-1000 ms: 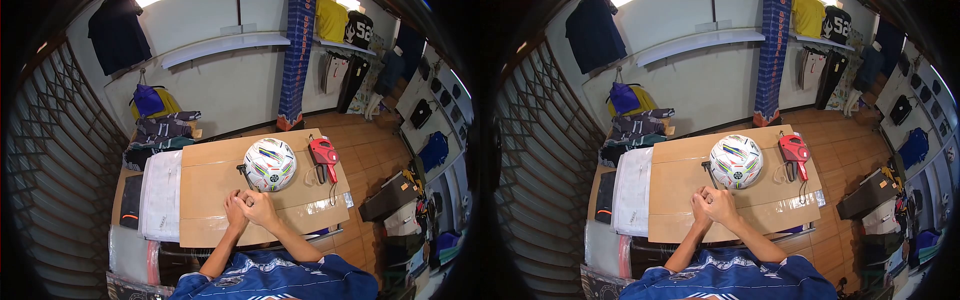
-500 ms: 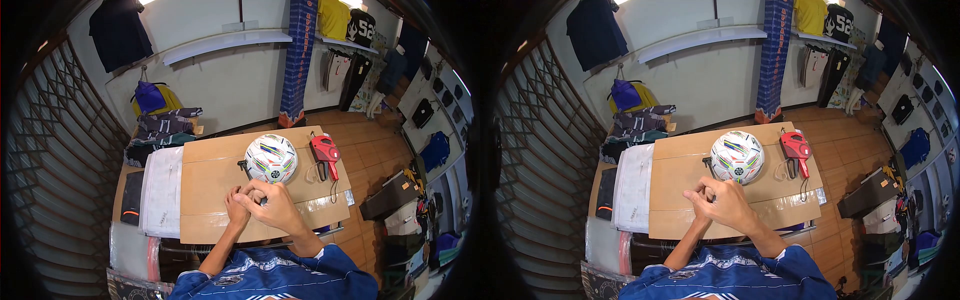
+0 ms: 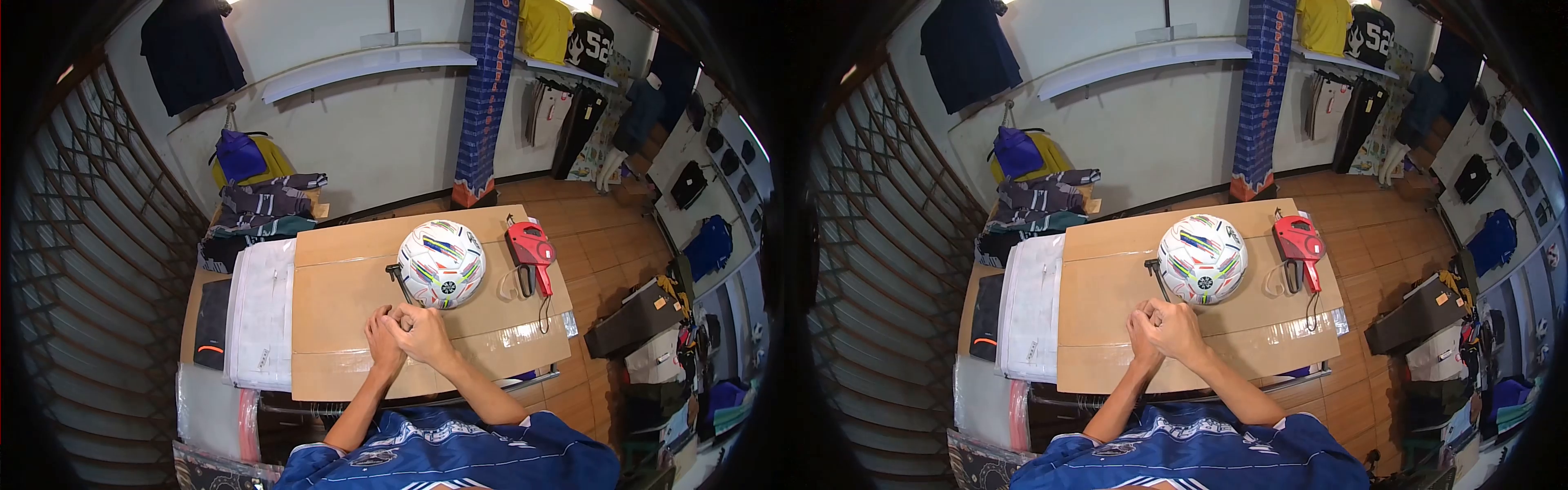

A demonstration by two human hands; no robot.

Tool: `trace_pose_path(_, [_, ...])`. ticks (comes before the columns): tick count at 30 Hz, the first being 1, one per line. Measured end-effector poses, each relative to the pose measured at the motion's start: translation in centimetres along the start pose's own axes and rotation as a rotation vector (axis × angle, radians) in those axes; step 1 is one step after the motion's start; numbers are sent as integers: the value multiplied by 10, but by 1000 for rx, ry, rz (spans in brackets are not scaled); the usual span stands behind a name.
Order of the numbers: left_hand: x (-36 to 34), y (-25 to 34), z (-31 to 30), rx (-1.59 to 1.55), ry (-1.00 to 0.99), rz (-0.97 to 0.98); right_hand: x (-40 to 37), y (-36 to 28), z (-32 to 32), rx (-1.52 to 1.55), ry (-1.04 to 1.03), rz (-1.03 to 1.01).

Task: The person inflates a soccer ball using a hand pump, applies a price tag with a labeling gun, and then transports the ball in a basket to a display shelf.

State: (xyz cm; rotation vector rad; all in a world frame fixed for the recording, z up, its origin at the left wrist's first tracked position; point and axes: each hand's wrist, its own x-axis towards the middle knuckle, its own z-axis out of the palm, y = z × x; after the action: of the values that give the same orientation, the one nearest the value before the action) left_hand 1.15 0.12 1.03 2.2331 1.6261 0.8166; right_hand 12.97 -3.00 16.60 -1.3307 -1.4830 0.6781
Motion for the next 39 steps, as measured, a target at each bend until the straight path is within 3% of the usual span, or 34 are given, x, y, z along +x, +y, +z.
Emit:
trace_pose_path(5, [0,-8,10,36,154,127,-2,-5,1,-45,23,-21])
trace_pose_path(8, [-1,4,-6,-139,-3,-25,1,-14,-4,-38,-42,-32])
trace_pose_path(15, [3,-11,9,-587,-89,-157,2,-93,-61,44,-89,-71])
trace_pose_path(22, [4,-9,9,-278,-98,-136,11,-57,-28,-7,-31,-42])
trace_pose_path(26, [-3,-8,16,19,5,-34,9,-14,-10,-17,-5,-26])
trace_pose_path(35, [-3,-5,7,-13,54,53,-5,1,1,-38,30,15])
trace_pose_path(39, [-1,0,-4,-210,-30,1,0,-36,-17,-38,-87,-44])
